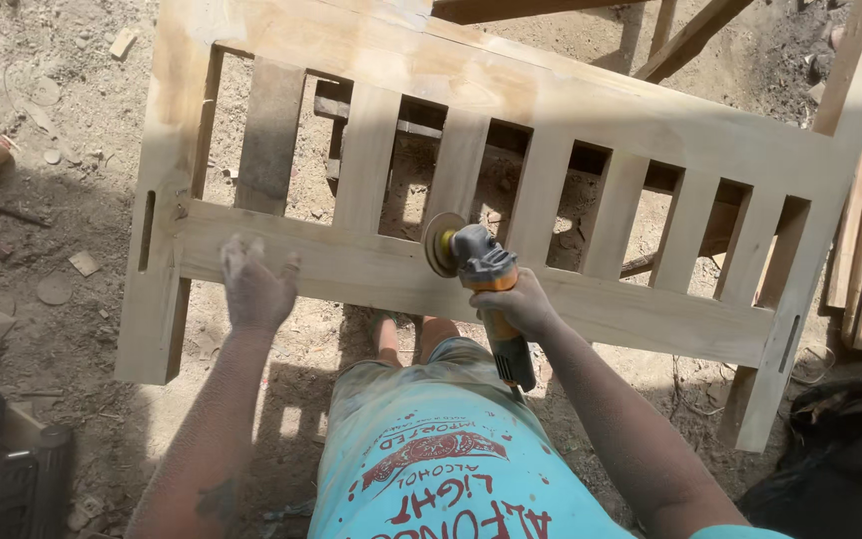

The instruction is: The person uses an angle grinder with a sanding disc to smooth the surfaces of a wooden headboard. They systematically sand the horizontal rails and vertical slats, moving the tool back and forth across the wood.

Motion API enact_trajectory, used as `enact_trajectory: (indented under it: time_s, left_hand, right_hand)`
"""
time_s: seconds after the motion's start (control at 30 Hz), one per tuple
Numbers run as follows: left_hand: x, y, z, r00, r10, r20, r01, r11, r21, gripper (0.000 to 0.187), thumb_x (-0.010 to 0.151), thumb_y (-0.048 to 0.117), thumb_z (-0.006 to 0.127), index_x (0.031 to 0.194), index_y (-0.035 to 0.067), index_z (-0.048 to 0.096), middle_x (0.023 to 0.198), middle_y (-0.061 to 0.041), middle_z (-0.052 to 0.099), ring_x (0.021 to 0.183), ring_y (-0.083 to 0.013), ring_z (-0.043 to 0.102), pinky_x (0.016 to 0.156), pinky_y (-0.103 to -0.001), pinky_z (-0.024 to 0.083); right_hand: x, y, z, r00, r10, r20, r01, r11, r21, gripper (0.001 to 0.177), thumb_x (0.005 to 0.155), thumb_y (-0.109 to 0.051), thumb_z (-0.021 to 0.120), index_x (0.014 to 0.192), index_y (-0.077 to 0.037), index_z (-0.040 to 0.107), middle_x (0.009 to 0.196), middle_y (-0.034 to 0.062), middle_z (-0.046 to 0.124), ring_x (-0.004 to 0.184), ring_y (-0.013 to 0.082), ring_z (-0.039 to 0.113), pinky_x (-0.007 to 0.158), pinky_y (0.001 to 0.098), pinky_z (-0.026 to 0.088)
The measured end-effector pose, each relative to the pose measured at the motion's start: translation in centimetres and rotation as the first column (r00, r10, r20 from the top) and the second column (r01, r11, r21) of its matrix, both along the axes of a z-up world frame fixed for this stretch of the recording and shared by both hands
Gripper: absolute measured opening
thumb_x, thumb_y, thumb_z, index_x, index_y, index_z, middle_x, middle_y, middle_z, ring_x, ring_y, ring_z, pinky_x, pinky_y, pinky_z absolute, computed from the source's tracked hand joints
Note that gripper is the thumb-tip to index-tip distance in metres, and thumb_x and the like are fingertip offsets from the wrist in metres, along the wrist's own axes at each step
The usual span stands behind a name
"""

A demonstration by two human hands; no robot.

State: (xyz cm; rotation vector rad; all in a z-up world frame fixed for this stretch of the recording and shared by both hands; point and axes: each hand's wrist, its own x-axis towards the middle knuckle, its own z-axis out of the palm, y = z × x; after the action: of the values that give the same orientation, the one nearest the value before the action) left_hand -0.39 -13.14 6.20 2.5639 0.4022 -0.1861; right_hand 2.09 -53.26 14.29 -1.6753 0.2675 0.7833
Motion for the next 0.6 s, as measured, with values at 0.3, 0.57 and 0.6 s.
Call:
enact_trajectory:
  time_s: [0.3,0.57,0.6]
  left_hand:
    - [-2.4,-29.5,7.1,0.767,-0.501,-0.402,-0.41,0.099,-0.907,0.043,0.084,0.034,0.081,0.108,0.001,0.066,0.091,-0.007,0.067,0.079,-0.0158,0.068,0.068,-0.033,0.06]
    - [-5.2,-30.0,7.3,0.75,-0.374,-0.546,-0.534,0.146,-0.833,0.031,0.082,0.023,0.078,0.097,0.001,0.063,0.081,-0.008,0.065,0.066,-0.015,0.068,0.058,-0.032,0.062]
    - [-5.2,-30.1,7.1,0.752,-0.367,-0.548,-0.54,0.133,-0.831,0.03,0.083,0.023,0.078,0.097,0.0,0.064,0.08,-0.009,0.065,0.066,-0.0152,0.068,0.057,-0.031,0.061]
  right_hand:
    - [1.6,-5.3,-3.2,0.756,-0.225,-0.615,0.65,0.372,0.663,0.052,0.083,-0.035,0.069,0.117,0.001,0.055,0.093,0.0128,0.067,0.08,0.0273,0.072,0.076,0.0403,0.064]
    - [-1.2,-5.4,-6.5,0.715,-0.23,-0.66,0.671,0.49,0.556,0.055,0.086,-0.041,0.071,0.117,0.002,0.056,0.091,0.0147,0.068,0.075,0.0278,0.072,0.07,0.0409,0.065]
    - [-0.9,-5.3,-6.7,0.712,-0.236,-0.662,0.671,0.507,0.541,0.055,0.086,-0.041,0.072,0.116,0.002,0.056,0.089,0.0148,0.068,0.074,0.0275,0.072,0.069,0.0408,0.065]
